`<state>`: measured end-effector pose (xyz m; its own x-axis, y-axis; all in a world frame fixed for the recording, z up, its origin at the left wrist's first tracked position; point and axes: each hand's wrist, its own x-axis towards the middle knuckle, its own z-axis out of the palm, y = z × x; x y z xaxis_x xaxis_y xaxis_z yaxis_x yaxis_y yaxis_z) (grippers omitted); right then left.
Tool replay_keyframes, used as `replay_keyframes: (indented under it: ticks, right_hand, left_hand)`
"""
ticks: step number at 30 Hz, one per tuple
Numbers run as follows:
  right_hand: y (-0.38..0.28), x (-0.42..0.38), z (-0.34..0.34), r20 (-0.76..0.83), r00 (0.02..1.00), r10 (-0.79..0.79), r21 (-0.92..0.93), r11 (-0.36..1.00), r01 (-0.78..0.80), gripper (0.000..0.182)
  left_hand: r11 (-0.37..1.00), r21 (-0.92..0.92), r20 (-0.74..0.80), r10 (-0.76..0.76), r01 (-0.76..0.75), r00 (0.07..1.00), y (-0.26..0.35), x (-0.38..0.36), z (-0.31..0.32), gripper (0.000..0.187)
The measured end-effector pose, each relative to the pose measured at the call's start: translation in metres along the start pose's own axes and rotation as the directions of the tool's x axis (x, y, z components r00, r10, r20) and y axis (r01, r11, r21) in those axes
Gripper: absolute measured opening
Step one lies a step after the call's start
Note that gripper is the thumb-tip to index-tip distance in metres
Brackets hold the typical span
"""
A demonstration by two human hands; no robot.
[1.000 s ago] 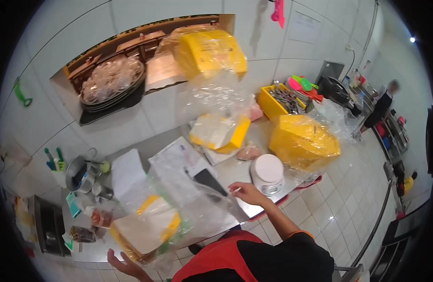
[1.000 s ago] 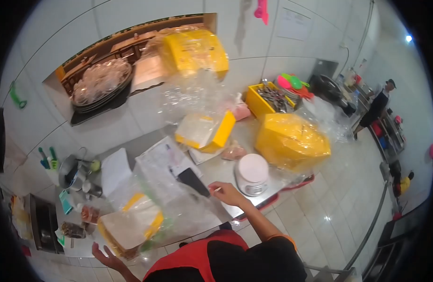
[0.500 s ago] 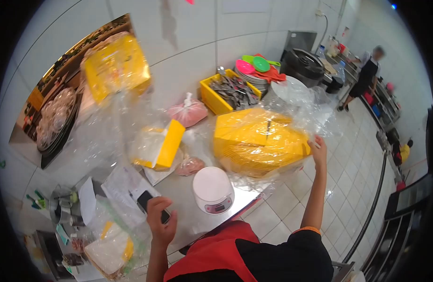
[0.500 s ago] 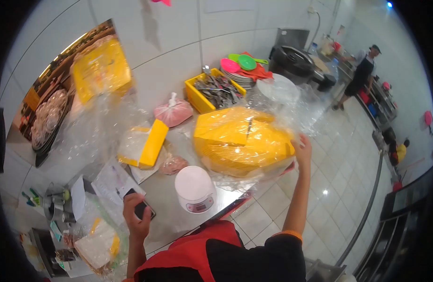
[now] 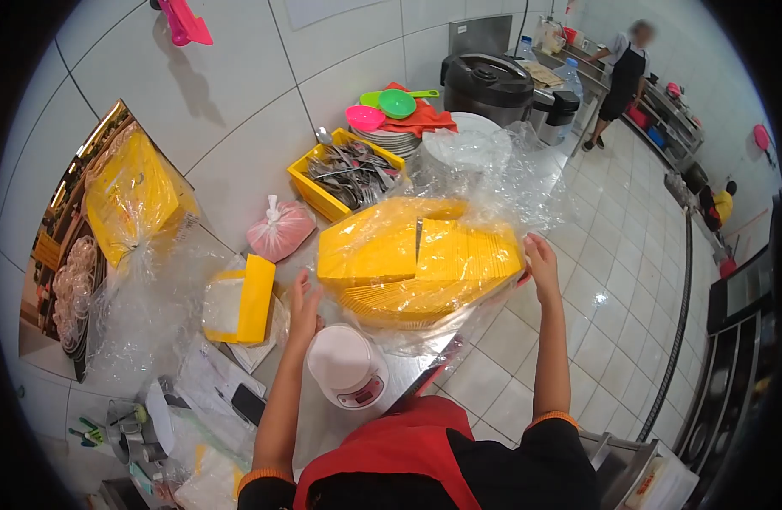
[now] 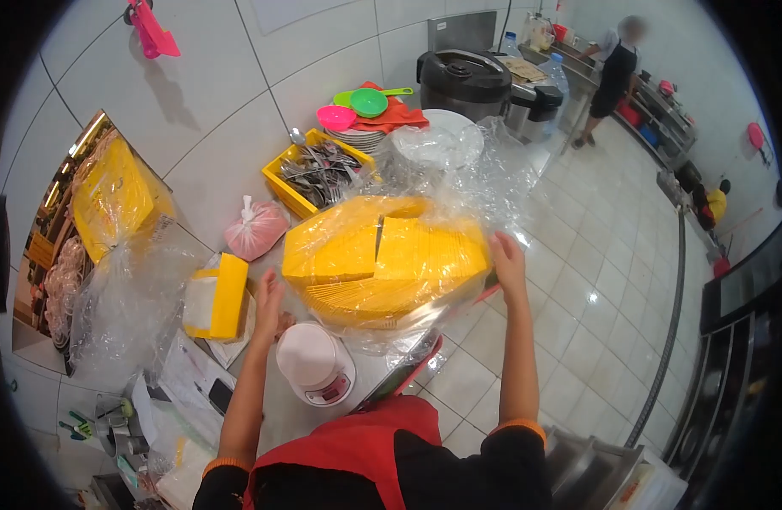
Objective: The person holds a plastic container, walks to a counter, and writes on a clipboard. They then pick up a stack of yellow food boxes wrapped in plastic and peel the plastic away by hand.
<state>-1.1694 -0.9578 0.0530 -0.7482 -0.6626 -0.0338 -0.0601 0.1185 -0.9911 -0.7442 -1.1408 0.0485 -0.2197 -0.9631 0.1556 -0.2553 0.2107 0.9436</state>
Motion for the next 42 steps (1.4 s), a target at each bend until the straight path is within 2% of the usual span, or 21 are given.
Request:
replay_keyframes:
  ticks: [1, 2, 3, 4, 5, 7, 9, 11, 12, 14, 17, 18, 20, 21, 31, 33, 34, 37, 39, 41, 42]
  right_hand:
    - [0.001, 0.004, 0.002, 0.040, 0.997, 0.066, 0.012, 0.998, -0.066, 0.042]
    - [0.006, 0.010, 0.005, 0.049, 0.997, 0.060, 0.019, 0.998, -0.061, 0.042]
    - [0.014, 0.015, 0.010, 0.146, 0.980, 0.134, 0.110, 0.983, -0.150, 0.045]
    - [0.025, 0.020, 0.018, 0.250, 0.948, 0.197, 0.188, 0.950, -0.247, 0.048]
    - [0.037, 0.022, 0.027, 0.209, 0.952, 0.223, 0.387, 0.875, -0.290, 0.051]
    - [0.028, 0.022, 0.025, 0.286, 0.942, 0.174, 0.426, 0.858, -0.288, 0.051]
    - [0.025, 0.028, 0.022, 0.370, 0.920, 0.132, 0.444, 0.844, -0.299, 0.051]
    - [0.026, 0.038, 0.014, 0.382, 0.919, 0.097, 0.416, 0.870, -0.264, 0.049]
    - [0.023, 0.042, 0.013, 0.404, 0.909, 0.100, 0.391, 0.880, -0.270, 0.049]
    - [0.017, 0.048, 0.008, 0.401, 0.895, 0.194, 0.391, 0.847, -0.359, 0.047]
    - [0.009, 0.053, 0.003, 0.438, 0.875, 0.203, 0.353, 0.857, -0.376, 0.047]
    - [0.007, 0.055, 0.004, 0.447, 0.869, 0.211, 0.333, 0.863, -0.381, 0.047]
    - [0.003, 0.057, 0.006, 0.446, 0.879, 0.169, 0.328, 0.883, -0.336, 0.046]
    - [0.004, 0.058, 0.009, 0.462, 0.873, 0.154, 0.348, 0.874, -0.339, 0.042]
    - [0.015, 0.064, -0.005, 0.454, 0.882, 0.122, 0.328, 0.898, -0.292, 0.038]
    - [0.019, 0.056, -0.008, 0.442, 0.889, 0.120, 0.321, 0.904, -0.281, 0.037]
    - [0.012, 0.046, -0.003, 0.412, 0.900, 0.142, 0.302, 0.911, -0.282, 0.036]
    - [0.006, 0.024, 0.019, 0.392, 0.901, 0.187, 0.320, 0.890, -0.324, 0.039]
    - [0.010, 0.014, 0.031, 0.365, 0.916, 0.164, 0.186, 0.952, -0.244, 0.057]
    - [0.003, 0.000, 0.039, 0.404, 0.870, 0.283, 0.173, 0.910, -0.376, 0.065]
    - [0.003, -0.005, 0.040, 0.380, 0.886, 0.266, 0.194, 0.913, -0.357, 0.065]
  left_hand:
    - [0.951, -0.180, 0.034, -0.251, 0.253, 0.967, -0.003, 0.009, 0.006, 0.048]
    - [0.807, -0.343, 0.113, -0.473, 0.481, 0.874, -0.007, 0.015, 0.011, 0.049]
    - [0.811, -0.344, 0.103, -0.469, 0.474, 0.877, -0.012, 0.017, 0.015, 0.049]
    - [0.908, -0.271, 0.191, -0.274, 0.319, 0.943, -0.020, 0.015, 0.018, 0.053]
    - [0.967, -0.212, 0.287, -0.078, 0.143, 0.955, -0.026, 0.008, 0.021, 0.057]
    - [0.935, -0.299, 0.332, -0.089, 0.194, 0.939, -0.022, -0.022, 0.033, 0.064]
    - [0.977, -0.054, 0.248, 0.215, -0.208, 0.945, -0.011, -0.053, 0.043, 0.070]
    - [0.948, -0.062, 0.309, 0.316, -0.312, 0.897, 0.020, -0.074, 0.046, 0.077]
    - [0.935, -0.028, 0.322, 0.343, -0.354, 0.882, 0.016, -0.087, 0.053, 0.088]
    - [0.930, -0.054, 0.381, 0.355, -0.363, 0.854, 0.030, -0.095, 0.056, 0.097]
    - [0.901, -0.161, 0.442, 0.431, -0.403, 0.787, 0.031, -0.104, 0.063, 0.107]
    - [0.906, -0.165, 0.428, 0.422, -0.390, 0.799, 0.030, -0.107, 0.064, 0.107]
    - [0.911, -0.167, 0.538, 0.405, -0.377, 0.740, 0.039, -0.109, 0.062, 0.114]
    - [0.891, -0.172, 0.539, 0.442, -0.420, 0.717, 0.042, -0.108, 0.062, 0.116]
    - [0.879, -0.236, 0.539, 0.473, -0.413, 0.697, 0.031, -0.106, 0.063, 0.114]
    - [0.891, -0.210, 0.440, 0.454, -0.403, 0.775, 0.022, -0.101, 0.064, 0.109]
    - [0.924, -0.153, 0.448, 0.381, -0.351, 0.808, 0.030, -0.093, 0.054, 0.105]
    - [0.934, -0.140, 0.226, 0.353, -0.329, 0.908, 0.018, -0.075, 0.052, 0.096]
    - [0.947, -0.150, 0.110, 0.302, -0.284, 0.947, 0.007, -0.057, 0.047, 0.087]
    - [0.966, -0.166, 0.046, 0.209, -0.199, 0.977, 0.001, -0.037, 0.040, 0.074]
    - [0.974, -0.182, 0.027, 0.144, -0.136, 0.989, -0.002, -0.028, 0.037, 0.067]
